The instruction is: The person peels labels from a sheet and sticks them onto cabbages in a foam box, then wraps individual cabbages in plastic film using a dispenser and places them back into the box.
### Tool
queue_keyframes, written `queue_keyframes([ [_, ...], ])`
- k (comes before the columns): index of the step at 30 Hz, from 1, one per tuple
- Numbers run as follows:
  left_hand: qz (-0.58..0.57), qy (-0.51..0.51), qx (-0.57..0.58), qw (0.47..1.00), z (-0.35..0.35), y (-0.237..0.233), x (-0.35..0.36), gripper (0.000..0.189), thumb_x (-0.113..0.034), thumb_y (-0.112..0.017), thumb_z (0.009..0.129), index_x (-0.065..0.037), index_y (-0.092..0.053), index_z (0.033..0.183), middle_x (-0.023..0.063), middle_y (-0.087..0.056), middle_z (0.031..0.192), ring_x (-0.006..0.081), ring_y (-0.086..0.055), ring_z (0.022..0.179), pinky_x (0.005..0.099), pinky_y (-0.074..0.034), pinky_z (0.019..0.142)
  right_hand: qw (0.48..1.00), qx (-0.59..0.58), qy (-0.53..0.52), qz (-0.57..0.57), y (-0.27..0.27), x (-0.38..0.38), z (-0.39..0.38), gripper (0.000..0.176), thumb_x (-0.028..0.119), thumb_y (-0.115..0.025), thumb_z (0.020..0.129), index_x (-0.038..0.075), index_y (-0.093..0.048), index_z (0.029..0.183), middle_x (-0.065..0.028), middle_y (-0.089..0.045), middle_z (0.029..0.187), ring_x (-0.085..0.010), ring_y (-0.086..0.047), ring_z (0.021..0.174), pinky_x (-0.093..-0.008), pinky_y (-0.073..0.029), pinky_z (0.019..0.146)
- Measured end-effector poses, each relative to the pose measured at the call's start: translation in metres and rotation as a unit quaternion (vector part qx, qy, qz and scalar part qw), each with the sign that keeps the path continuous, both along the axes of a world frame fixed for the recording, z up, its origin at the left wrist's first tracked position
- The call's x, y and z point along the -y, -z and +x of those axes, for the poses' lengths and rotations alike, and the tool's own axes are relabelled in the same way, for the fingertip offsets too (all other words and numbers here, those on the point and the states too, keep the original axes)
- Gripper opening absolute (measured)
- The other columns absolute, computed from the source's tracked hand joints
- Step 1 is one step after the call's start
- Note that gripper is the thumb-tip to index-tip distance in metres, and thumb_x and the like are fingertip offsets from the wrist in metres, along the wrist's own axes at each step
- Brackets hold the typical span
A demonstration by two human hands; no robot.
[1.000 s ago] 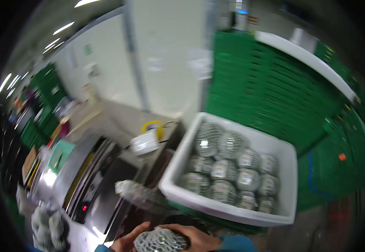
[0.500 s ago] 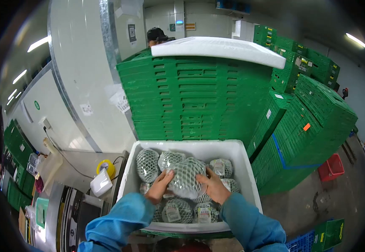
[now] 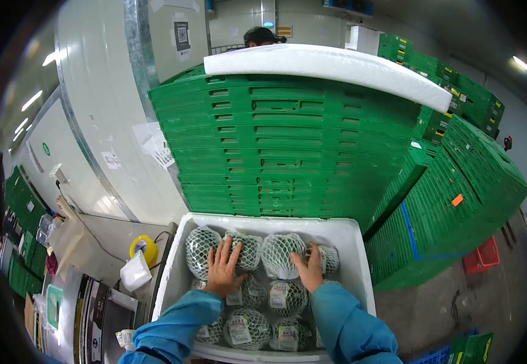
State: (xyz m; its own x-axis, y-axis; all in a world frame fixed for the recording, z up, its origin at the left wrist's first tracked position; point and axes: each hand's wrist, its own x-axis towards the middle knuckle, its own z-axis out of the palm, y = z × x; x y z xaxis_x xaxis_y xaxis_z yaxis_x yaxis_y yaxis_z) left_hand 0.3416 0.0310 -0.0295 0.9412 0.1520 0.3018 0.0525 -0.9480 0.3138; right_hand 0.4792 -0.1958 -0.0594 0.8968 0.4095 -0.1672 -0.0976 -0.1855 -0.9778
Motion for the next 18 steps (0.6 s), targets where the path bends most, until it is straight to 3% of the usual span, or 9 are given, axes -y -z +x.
queue_keyframes([
  [1, 0.023, -0.001, 0.002, 1.0, -0.001, 0.002, 0.001, 0.096, -0.031, -0.079, 0.067, -0.021, -0.022, 0.144, 0.0128, -0.01, 0.151, 0.0351, -0.012, 0.138, 0.0585, -0.012, 0.107, 0.998, 0.066, 0.013, 0.003, -0.002, -0.002, -0.001, 0.098, 0.05, -0.067, 0.077, 0.004, -0.01, 0.143, -0.0231, -0.021, 0.14, -0.0384, -0.024, 0.13, -0.0494, -0.023, 0.108],
  [2, 0.044, -0.002, 0.003, 0.999, -0.001, 0.003, 0.002, 0.094, -0.032, -0.078, 0.068, -0.023, -0.024, 0.143, 0.0124, -0.01, 0.151, 0.0352, -0.011, 0.138, 0.0593, -0.011, 0.107, 0.998, 0.068, 0.009, 0.003, 0.0, -0.005, -0.001, 0.098, 0.05, -0.067, 0.077, 0.004, -0.01, 0.143, -0.0231, -0.021, 0.14, -0.0384, -0.024, 0.13, -0.0494, -0.023, 0.108],
  [6, 0.044, 0.044, -0.028, 0.998, 0.007, -0.01, 0.009, 0.087, -0.032, -0.075, 0.072, -0.028, -0.025, 0.143, 0.0089, -0.013, 0.151, 0.0345, -0.012, 0.138, 0.0593, -0.011, 0.108, 0.945, 0.294, -0.06, -0.128, 0.006, -0.012, -0.009, 0.1, 0.039, -0.075, 0.071, 0.004, -0.013, 0.142, -0.0259, -0.022, 0.137, -0.0427, -0.025, 0.127, -0.0531, -0.028, 0.103],
  [9, 0.012, 0.05, -0.001, 0.999, 0.013, 0.001, 0.003, 0.082, -0.029, -0.073, 0.075, -0.027, -0.027, 0.142, 0.0092, -0.013, 0.151, 0.0352, -0.013, 0.138, 0.058, -0.013, 0.108, 0.933, 0.306, -0.098, -0.159, -0.012, -0.016, -0.006, 0.101, 0.04, -0.074, 0.074, 0.005, -0.008, 0.143, -0.027, -0.017, 0.14, -0.0443, -0.019, 0.13, -0.0533, -0.024, 0.106],
  [10, 0.009, 0.049, -0.004, 0.999, 0.015, 0.004, 0.0, 0.082, -0.029, -0.073, 0.075, -0.027, -0.027, 0.142, 0.0092, -0.013, 0.151, 0.0352, -0.013, 0.138, 0.058, -0.013, 0.108, 0.943, 0.264, -0.142, -0.145, -0.005, -0.014, 0.004, 0.1, 0.04, -0.069, 0.079, 0.008, -0.001, 0.144, -0.0257, -0.009, 0.145, -0.0445, -0.009, 0.135, -0.0542, -0.019, 0.109],
  [14, 0.038, 0.057, 0.0, 0.998, 0.021, 0.006, -0.005, 0.079, -0.023, -0.071, 0.076, -0.027, -0.027, 0.142, 0.0088, -0.013, 0.151, 0.0348, -0.013, 0.138, 0.0571, -0.015, 0.109, 0.966, 0.134, -0.181, -0.126, 0.009, -0.007, 0.021, 0.098, 0.043, -0.063, 0.083, 0.013, 0.008, 0.144, -0.022, 0.001, 0.149, -0.0428, 0.002, 0.136, -0.0548, -0.013, 0.111],
  [18, 0.04, 0.067, -0.002, 0.997, 0.014, -0.002, -0.002, 0.083, -0.021, -0.071, 0.074, -0.029, -0.025, 0.143, 0.0074, -0.013, 0.151, 0.0332, -0.012, 0.138, 0.0573, -0.014, 0.109, 0.974, 0.125, -0.154, -0.111, 0.003, -0.011, 0.017, 0.102, 0.04, -0.066, 0.082, 0.012, 0.011, 0.144, -0.0247, 0.001, 0.148, -0.0417, 0.001, 0.137, -0.051, -0.014, 0.112],
])
